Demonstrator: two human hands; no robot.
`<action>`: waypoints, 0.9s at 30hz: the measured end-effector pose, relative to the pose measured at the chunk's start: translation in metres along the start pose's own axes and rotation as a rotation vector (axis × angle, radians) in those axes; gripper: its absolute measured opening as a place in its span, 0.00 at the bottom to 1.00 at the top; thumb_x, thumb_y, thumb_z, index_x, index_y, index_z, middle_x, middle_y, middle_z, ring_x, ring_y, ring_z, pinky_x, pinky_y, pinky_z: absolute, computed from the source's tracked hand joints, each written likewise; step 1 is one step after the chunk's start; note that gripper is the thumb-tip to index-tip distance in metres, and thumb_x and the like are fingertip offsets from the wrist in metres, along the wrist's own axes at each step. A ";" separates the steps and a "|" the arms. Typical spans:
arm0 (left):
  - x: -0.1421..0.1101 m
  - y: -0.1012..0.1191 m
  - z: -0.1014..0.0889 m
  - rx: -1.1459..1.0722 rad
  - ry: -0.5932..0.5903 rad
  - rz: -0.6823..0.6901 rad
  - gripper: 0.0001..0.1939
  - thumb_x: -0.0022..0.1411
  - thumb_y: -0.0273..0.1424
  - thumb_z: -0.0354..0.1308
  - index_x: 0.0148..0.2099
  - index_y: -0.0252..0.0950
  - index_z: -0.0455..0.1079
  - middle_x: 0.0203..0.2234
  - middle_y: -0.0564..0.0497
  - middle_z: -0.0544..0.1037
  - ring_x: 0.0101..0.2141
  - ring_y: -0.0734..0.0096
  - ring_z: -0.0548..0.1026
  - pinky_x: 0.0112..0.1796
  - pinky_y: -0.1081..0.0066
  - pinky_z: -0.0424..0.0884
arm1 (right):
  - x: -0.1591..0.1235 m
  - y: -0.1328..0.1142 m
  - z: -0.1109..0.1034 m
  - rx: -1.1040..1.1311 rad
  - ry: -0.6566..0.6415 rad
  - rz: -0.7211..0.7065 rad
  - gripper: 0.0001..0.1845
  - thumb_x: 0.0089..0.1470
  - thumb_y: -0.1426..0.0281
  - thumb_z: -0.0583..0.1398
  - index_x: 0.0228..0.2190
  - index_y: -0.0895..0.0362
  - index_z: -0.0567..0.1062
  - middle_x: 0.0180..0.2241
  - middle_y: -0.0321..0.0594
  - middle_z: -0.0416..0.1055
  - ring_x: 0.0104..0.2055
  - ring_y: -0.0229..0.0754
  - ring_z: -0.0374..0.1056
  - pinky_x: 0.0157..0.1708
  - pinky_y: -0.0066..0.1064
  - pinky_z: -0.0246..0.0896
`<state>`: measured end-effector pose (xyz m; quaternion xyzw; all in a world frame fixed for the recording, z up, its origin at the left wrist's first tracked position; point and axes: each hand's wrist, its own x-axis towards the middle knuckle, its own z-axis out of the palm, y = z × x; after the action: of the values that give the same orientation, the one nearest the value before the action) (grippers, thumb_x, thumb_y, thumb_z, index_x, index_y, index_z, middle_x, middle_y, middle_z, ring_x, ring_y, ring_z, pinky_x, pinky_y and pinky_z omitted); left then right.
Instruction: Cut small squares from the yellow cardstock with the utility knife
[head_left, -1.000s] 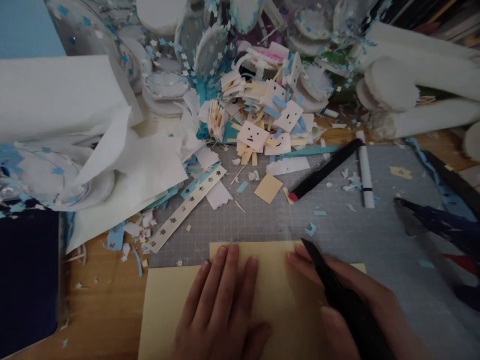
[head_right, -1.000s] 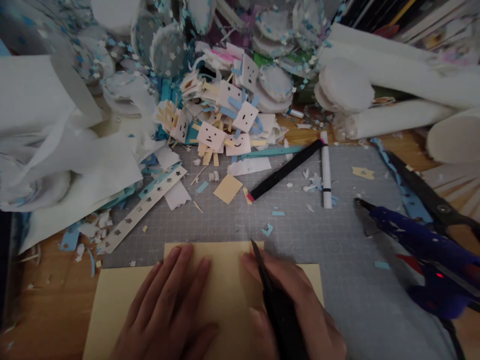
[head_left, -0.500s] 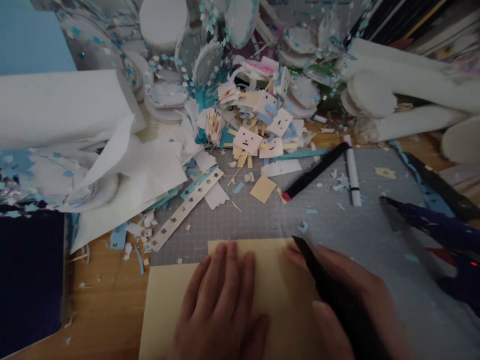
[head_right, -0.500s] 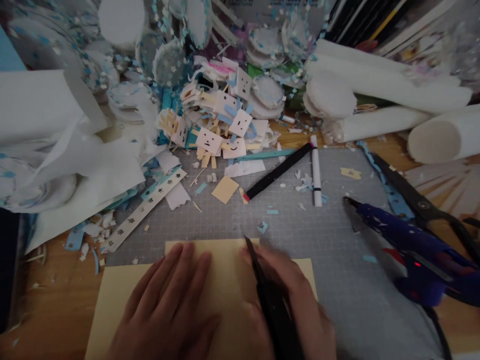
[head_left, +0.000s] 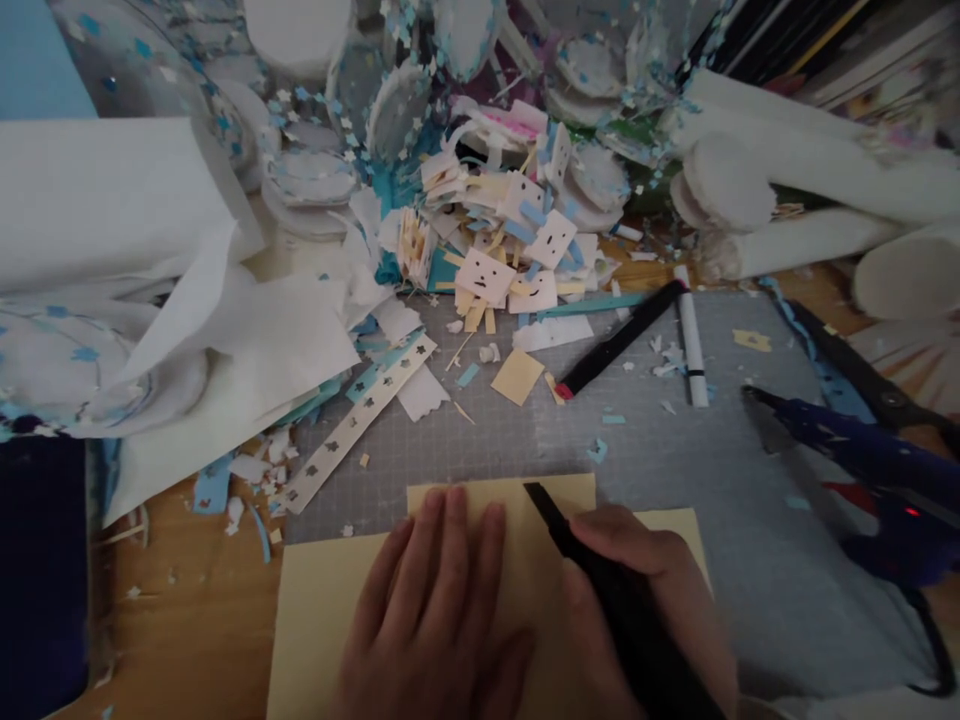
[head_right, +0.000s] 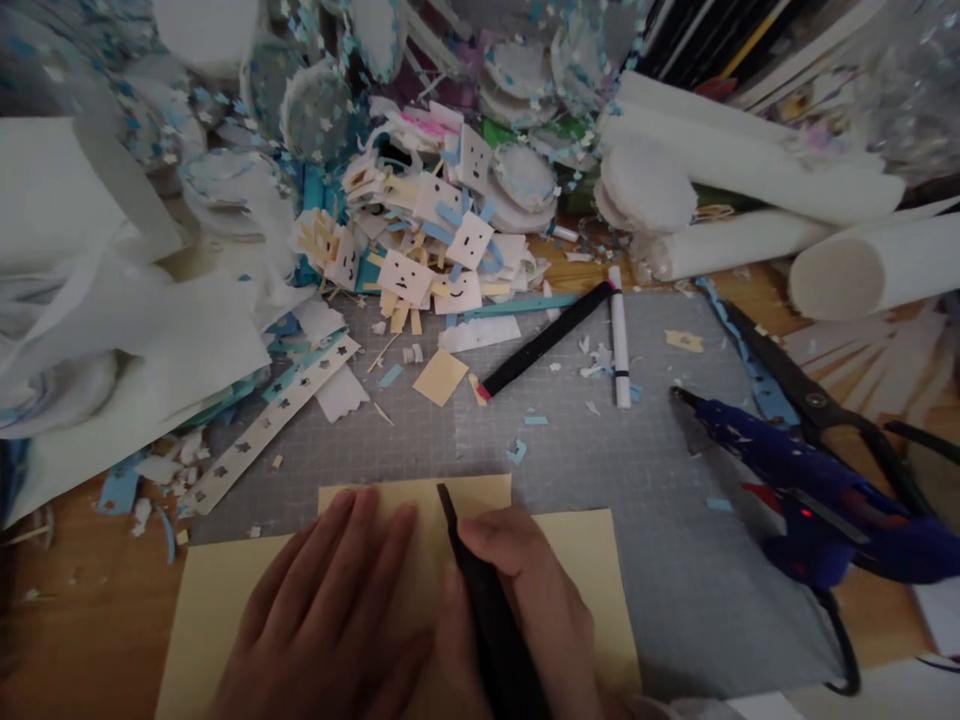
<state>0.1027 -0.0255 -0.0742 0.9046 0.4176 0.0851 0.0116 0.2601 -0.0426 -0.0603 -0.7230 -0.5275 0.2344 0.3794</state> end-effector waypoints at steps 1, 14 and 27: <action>0.000 0.000 0.000 -0.007 -0.002 0.001 0.31 0.62 0.44 0.51 0.62 0.30 0.61 0.57 0.36 0.65 0.57 0.52 0.61 0.58 0.60 0.50 | 0.000 0.002 0.000 -0.019 -0.011 -0.019 0.08 0.54 0.68 0.56 0.39 0.48 0.66 0.31 0.39 0.72 0.29 0.43 0.72 0.26 0.33 0.70; -0.002 0.004 0.003 -0.104 0.018 -0.105 0.28 0.65 0.43 0.46 0.62 0.33 0.60 0.59 0.40 0.63 0.59 0.56 0.58 0.62 0.63 0.43 | 0.012 0.010 -0.001 -0.161 -0.086 -0.291 0.10 0.54 0.70 0.56 0.40 0.52 0.65 0.26 0.38 0.71 0.27 0.41 0.72 0.23 0.27 0.69; -0.006 -0.002 0.002 -0.030 -0.043 -0.009 0.32 0.61 0.41 0.49 0.64 0.32 0.56 0.60 0.38 0.60 0.60 0.53 0.56 0.61 0.60 0.43 | 0.010 0.003 0.004 -0.164 -0.034 -0.370 0.10 0.51 0.78 0.56 0.37 0.56 0.67 0.24 0.35 0.69 0.26 0.39 0.69 0.22 0.28 0.66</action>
<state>0.0977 -0.0292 -0.0768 0.9040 0.4200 0.0717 0.0345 0.2620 -0.0328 -0.0641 -0.6381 -0.6752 0.1289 0.3468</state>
